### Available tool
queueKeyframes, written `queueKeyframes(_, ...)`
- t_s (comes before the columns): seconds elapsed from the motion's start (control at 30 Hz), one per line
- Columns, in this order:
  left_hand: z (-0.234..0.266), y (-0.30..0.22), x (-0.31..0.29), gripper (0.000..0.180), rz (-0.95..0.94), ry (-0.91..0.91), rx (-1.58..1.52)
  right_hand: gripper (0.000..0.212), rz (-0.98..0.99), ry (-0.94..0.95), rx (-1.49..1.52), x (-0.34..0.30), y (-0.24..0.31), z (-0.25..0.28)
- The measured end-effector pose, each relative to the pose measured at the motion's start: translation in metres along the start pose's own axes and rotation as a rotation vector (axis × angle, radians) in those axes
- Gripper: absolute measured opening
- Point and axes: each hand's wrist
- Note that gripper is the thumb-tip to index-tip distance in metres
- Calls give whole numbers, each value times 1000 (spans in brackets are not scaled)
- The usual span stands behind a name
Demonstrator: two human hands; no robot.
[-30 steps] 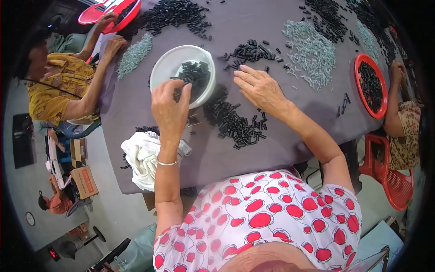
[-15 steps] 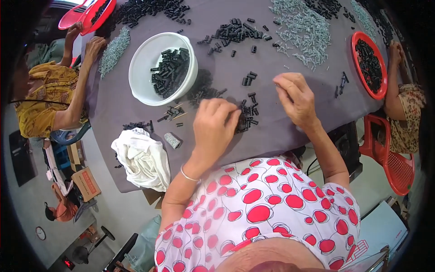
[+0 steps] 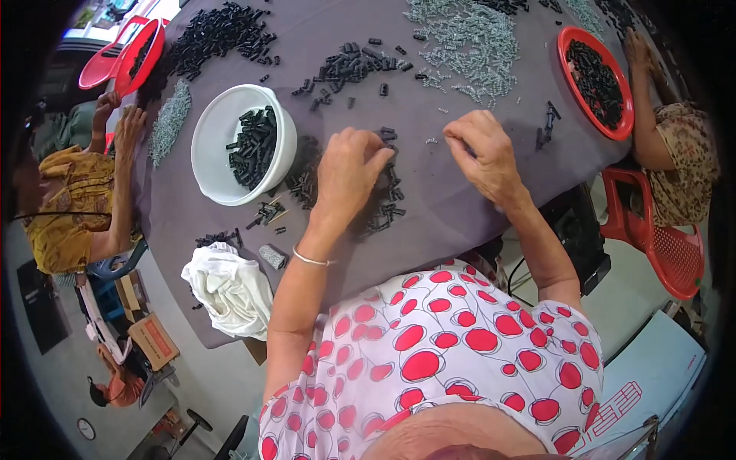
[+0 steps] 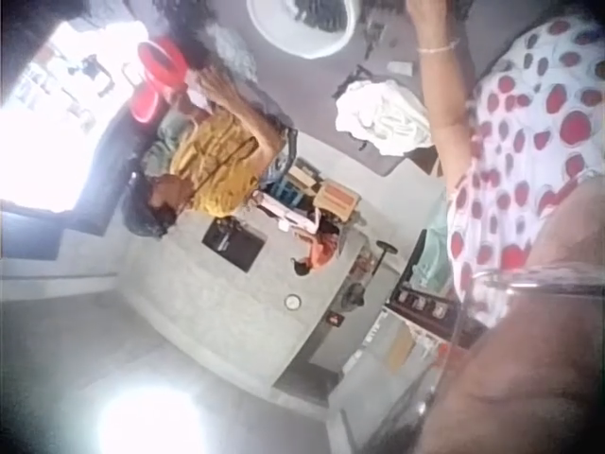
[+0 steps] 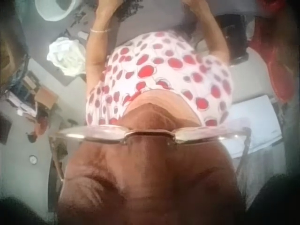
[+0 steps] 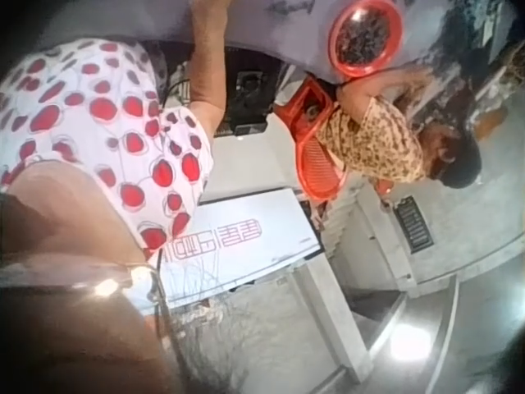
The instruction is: Manually assemble small black plastic parts by joining them together with pins or rings.
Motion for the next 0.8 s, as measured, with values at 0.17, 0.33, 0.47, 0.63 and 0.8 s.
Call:
queueKeyframes(0.17,1,-2,-6,17,-157,-85,77,11,19,141,-141,3,10,-7)
queueKeyframes(0.33,19,-17,-15,16,237,-145,-514,11,10,75,-131,-4,2,-12)
queueKeyframes(0.47,17,-28,-26,13,401,-64,-752,10,-132,38,180,0,6,-7)
queueKeyframes(0.63,0,-30,-24,12,363,79,-936,9,-172,78,290,2,16,-3)
queueKeyframes(0.8,-14,-35,-13,15,350,93,-997,8,-240,112,353,2,22,0)
Point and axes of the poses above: each hand's wrist, its own x-axis towards the middle knuckle, its own z-axis out of the back of the hand, y = z × x, and after that the axes turned 2 degrees about y, right-handed
